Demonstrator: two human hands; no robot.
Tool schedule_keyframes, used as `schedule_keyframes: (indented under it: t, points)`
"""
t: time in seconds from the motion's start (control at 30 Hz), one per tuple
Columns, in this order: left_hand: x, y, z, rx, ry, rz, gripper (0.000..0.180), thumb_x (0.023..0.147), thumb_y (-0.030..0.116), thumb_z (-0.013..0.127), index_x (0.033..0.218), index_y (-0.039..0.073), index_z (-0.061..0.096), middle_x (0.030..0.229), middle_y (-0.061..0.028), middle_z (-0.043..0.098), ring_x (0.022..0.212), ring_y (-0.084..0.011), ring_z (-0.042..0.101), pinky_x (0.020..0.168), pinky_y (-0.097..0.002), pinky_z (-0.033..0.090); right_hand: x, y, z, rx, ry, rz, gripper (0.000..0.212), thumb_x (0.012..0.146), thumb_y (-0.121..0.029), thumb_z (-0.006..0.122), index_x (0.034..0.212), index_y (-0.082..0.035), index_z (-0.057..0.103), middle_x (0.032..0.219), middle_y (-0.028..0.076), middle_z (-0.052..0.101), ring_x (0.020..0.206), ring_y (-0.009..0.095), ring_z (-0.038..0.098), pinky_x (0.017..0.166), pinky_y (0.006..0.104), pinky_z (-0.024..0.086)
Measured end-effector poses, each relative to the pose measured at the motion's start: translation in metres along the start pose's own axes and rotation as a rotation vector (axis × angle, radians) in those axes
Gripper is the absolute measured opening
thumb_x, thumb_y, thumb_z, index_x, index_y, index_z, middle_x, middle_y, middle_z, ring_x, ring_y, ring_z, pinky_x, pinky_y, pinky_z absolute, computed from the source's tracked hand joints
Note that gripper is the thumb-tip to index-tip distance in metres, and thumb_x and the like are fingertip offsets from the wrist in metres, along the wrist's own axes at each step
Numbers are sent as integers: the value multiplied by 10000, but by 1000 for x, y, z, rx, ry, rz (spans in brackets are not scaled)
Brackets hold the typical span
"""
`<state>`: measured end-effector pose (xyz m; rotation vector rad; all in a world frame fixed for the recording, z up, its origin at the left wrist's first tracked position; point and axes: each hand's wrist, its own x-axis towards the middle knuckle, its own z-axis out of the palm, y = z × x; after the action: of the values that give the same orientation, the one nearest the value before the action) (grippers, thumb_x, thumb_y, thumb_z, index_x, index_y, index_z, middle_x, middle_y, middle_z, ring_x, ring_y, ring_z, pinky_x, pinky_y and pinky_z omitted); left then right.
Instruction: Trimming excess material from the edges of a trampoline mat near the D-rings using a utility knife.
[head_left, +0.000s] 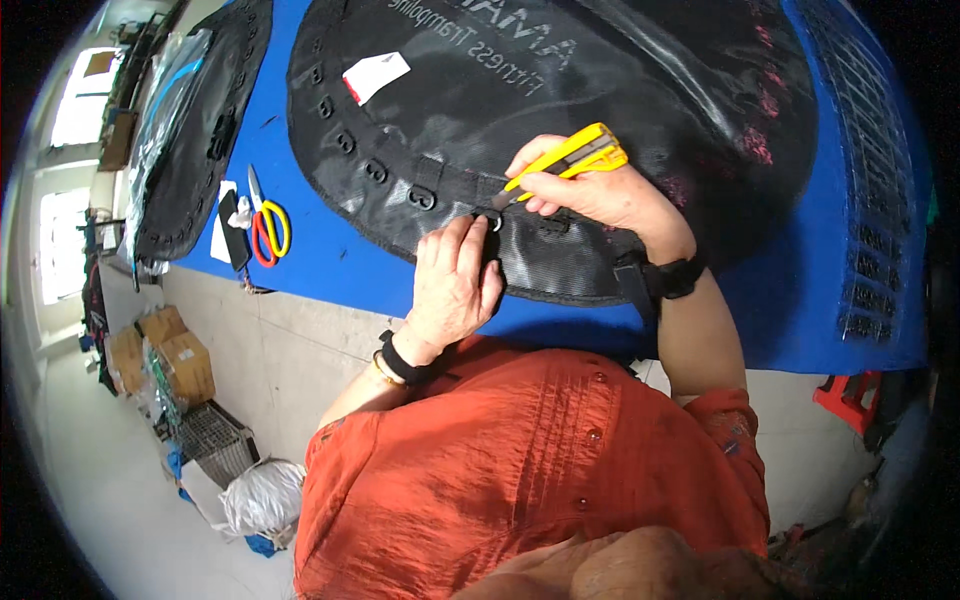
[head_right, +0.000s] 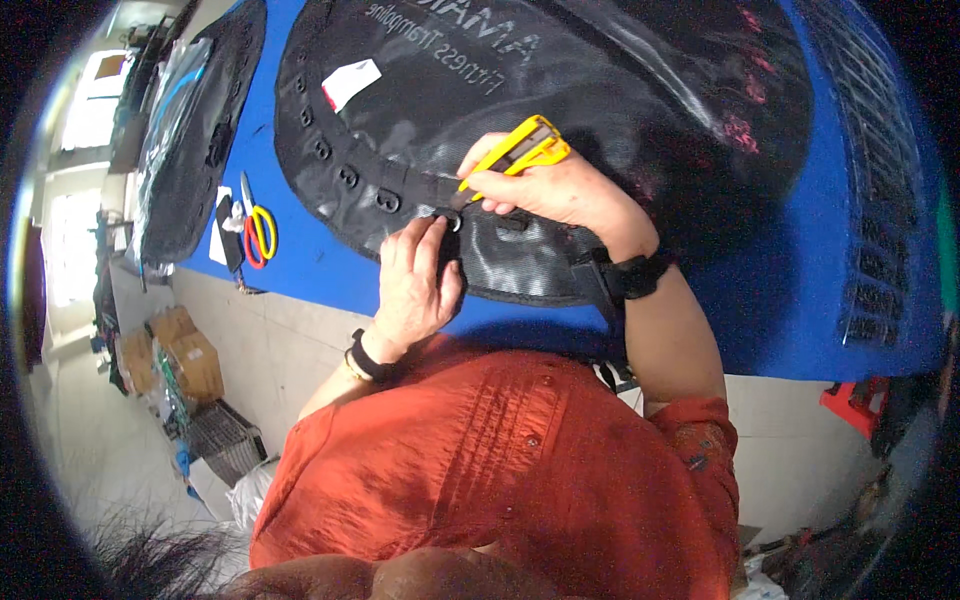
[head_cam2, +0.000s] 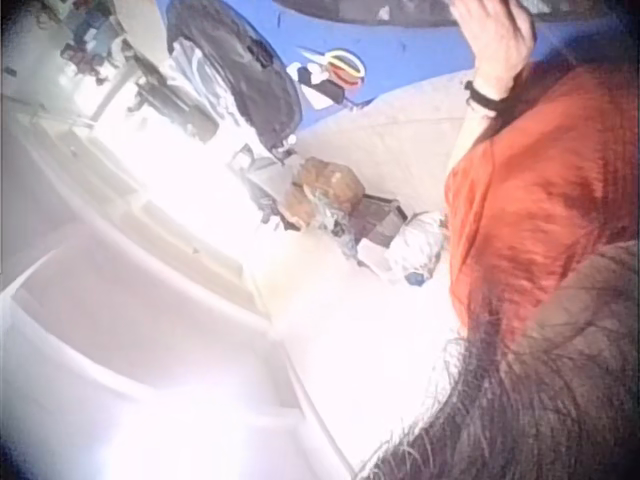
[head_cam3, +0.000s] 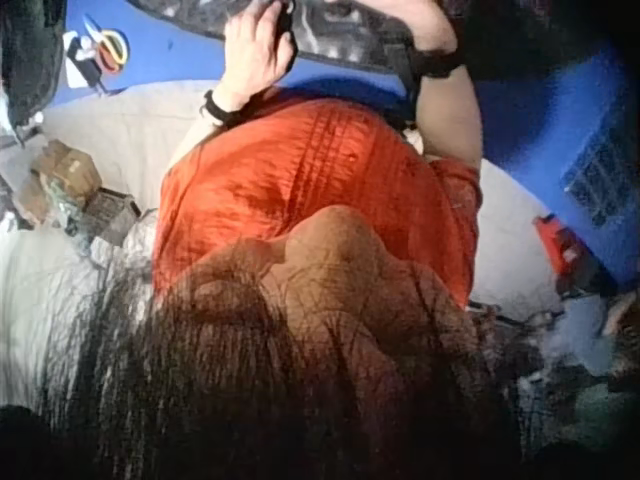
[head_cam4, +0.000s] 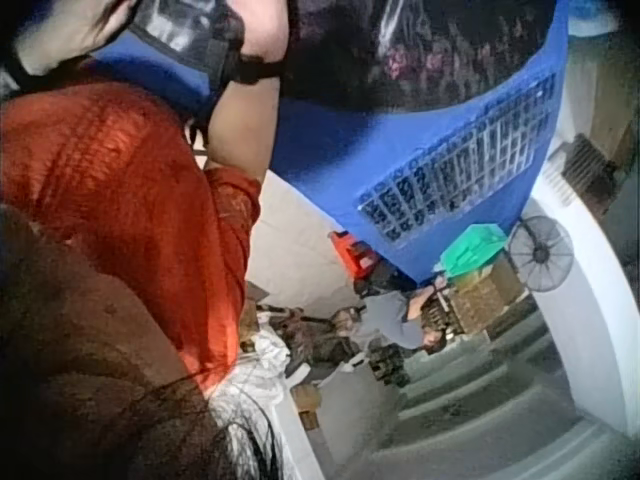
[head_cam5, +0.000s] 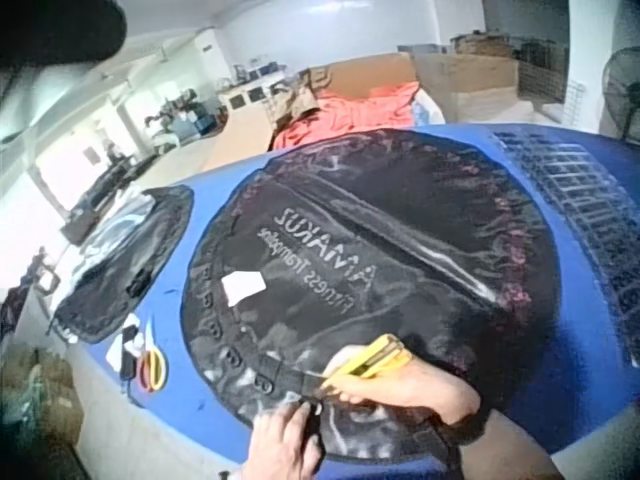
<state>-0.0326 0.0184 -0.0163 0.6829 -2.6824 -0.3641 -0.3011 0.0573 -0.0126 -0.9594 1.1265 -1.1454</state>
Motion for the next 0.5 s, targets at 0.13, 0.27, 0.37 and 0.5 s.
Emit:
schedule_keyframes:
  t: [0.13,0.27,0.37,0.5]
  points:
    - [-2,-1,-1,-17,-1,-14,630,872,118,728,1464,-28,569,1389,-237,583,1194,-406,584,1050,-492,467,1,-1,2,-49,17,26,198,1055,-252,721,1175,-97,748,961,29,766,819,86,714,754,263,614]
    - [-2,-2,1,-25,18,-7,629,878,125,730,1466,-27,567,1381,-233,588,1189,-403,587,1050,-489,468,0,-4,3,-47,1,5,193,1064,-250,713,1173,-96,748,1003,29,761,838,85,712,753,257,612]
    - [-2,-2,1,-35,22,-6,634,878,128,732,1470,-26,568,1374,-229,590,1180,-400,590,1045,-489,470,-2,-5,3,-7,-6,1,184,1065,-242,718,1167,-92,748,1004,24,758,838,81,704,761,252,610]
    - [0,-1,-2,-24,5,-3,635,877,131,737,1473,-23,577,1361,-225,592,1168,-396,594,1035,-491,476,-2,-4,2,-42,-36,-32,188,1057,-199,734,1209,-87,722,985,2,748,842,71,688,763,244,590]
